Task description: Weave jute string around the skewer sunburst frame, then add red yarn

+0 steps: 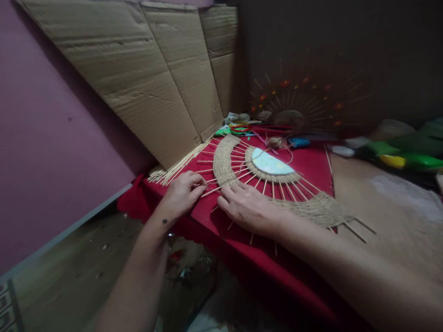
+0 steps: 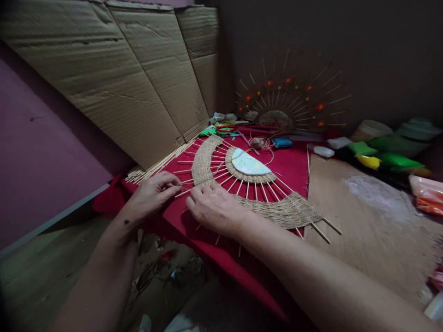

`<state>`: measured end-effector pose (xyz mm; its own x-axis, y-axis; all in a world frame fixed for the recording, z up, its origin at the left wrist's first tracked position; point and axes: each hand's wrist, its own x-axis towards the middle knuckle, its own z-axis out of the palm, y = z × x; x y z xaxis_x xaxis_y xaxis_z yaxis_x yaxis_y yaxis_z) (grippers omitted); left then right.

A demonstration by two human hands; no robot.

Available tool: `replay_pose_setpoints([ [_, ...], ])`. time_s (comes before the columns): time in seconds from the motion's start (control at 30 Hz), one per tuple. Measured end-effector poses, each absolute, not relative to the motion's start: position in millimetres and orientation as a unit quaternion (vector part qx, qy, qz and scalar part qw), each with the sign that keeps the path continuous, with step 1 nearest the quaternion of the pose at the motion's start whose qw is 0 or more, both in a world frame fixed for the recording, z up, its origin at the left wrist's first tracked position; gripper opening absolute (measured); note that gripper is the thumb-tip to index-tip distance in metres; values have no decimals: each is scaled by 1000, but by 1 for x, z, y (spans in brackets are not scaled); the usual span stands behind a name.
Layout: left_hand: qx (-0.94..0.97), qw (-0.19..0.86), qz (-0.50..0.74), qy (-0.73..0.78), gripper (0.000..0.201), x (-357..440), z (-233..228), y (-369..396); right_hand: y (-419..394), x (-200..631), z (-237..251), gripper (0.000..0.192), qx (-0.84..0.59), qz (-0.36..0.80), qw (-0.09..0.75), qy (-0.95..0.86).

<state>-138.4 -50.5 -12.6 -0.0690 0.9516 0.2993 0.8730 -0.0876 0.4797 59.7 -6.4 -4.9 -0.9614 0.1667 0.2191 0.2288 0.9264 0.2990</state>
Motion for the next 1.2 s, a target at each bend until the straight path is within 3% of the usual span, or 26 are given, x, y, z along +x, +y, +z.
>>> replay_pose_setpoints([
  [0.17,700,-67,254,664,20,-127,-8,-36,-5,60,-6,18,-90,-159,104,-978],
  [0.43,678,65,296,670,16,-129,-15,-9,-4,59,-7,17,-90,-151,102,-979],
  [0.57,634,125,374,665,21,-134,-21,-11,-4,59,-6,15,-89,-150,98,-980],
  [0.73,661,169,364,634,29,-133,-20,-17,-5,58,-6,18,-92,-154,87,-980],
  [1.2,707,121,237,655,10,-106,-3,-25,-7,68,23,21,-100,-163,69,-979],
])
